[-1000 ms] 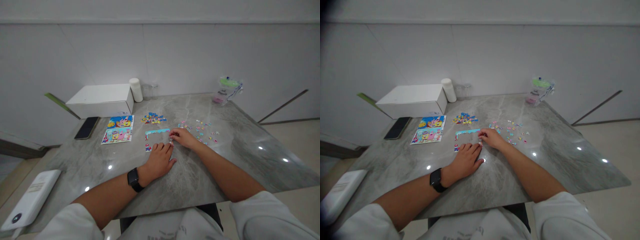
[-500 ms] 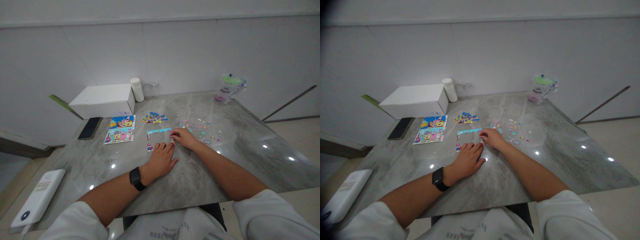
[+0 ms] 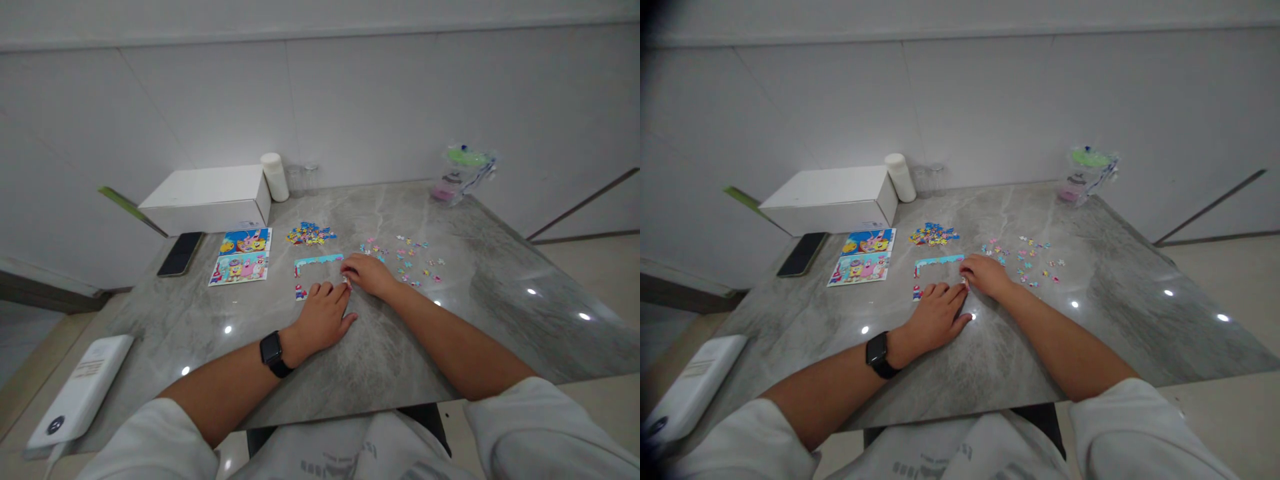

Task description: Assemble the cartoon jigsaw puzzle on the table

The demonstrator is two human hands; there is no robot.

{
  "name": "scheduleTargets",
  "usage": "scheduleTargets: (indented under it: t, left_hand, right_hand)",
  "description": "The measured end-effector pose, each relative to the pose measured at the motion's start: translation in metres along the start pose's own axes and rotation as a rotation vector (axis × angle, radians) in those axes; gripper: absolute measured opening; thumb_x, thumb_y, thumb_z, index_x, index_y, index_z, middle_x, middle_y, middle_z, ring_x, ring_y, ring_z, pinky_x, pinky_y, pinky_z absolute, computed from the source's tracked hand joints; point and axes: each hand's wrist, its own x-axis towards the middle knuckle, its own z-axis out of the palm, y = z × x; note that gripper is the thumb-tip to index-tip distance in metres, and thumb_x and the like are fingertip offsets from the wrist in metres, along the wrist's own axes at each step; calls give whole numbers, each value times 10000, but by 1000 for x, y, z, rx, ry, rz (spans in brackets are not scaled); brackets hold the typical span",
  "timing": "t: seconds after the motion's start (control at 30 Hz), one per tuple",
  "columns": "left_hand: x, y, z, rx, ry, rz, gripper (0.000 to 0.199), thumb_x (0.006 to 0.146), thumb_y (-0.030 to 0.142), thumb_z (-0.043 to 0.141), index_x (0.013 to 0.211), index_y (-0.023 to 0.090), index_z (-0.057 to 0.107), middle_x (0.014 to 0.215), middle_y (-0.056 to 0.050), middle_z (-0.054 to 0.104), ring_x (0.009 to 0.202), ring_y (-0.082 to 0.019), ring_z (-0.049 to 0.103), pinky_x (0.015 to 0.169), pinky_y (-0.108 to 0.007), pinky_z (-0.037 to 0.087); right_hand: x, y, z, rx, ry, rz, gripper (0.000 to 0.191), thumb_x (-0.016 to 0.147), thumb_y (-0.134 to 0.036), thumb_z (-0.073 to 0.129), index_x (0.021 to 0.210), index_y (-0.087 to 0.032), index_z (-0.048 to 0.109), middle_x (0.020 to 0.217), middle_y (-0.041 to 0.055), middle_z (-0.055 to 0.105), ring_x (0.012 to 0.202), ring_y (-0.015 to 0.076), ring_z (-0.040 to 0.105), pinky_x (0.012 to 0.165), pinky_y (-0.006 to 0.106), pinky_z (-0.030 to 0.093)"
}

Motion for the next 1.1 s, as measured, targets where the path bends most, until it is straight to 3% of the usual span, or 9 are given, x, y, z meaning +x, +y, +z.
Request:
scheduleTargets:
  t: [0.2, 0.43, 0.77, 0.9, 1.0, 1.1]
  left_hand:
    - [1, 1, -2, 4, -4, -1, 587, 1058, 518, 545, 1502, 134, 561, 1520, -150, 605, 1211, -337, 553, 1008, -519, 428]
    - [-1, 0, 0, -2, 10, 0, 594, 1063, 522, 535, 1529, 155, 536, 1515, -143, 610, 1212, -330, 558, 1007, -506, 423]
    - [-2, 0, 2, -4, 45, 22, 558, 1050, 482, 578, 1502, 156, 559, 1580, -166, 558, 1266, -354, 559, 1028, -533, 445]
    - [-5, 0, -1, -154, 68, 271, 390, 1084, 384, 527, 1411, 202, 634, 1465, -135, 649, 1229, -290, 609, 1043, -485, 491]
    - [-7, 2, -5, -301, 37, 518, 323, 1098, 316, 490, 1348, 234, 678, 1319, -105, 725, 1114, -214, 676, 994, -395, 540]
    - [-9, 3, -6, -360, 26, 596, 299, 1095, 291, 490, 1304, 227, 695, 1251, -88, 752, 1066, -194, 711, 936, -347, 571]
  right_hand:
    - [-2, 0, -1, 4, 5, -32, 107, 968, -171, 693, 997, -224, 782, 1033, 68, 741, 981, 210, 659, 882, 310, 476]
    - [-3, 9, -5, 24, 110, -10, 159, 998, -166, 645, 1076, -218, 773, 1101, 86, 750, 1021, 216, 670, 932, 322, 492]
    - [-4, 2, -5, -29, 114, 3, 159, 1000, -173, 625, 1055, -216, 767, 1075, 85, 754, 1027, 214, 674, 936, 317, 494]
    - [-4, 0, -4, -25, 159, 34, 188, 1008, -186, 603, 1105, -229, 758, 1106, 83, 751, 1028, 214, 670, 940, 315, 498]
    - [-3, 2, -5, 13, 307, 106, 276, 1002, -171, 569, 1219, -227, 730, 1156, 87, 733, 1002, 209, 661, 956, 317, 498]
    - [-2, 7, -15, 70, 447, 192, 370, 969, -137, 557, 1301, -215, 700, 1174, 90, 711, 940, 199, 653, 949, 313, 500]
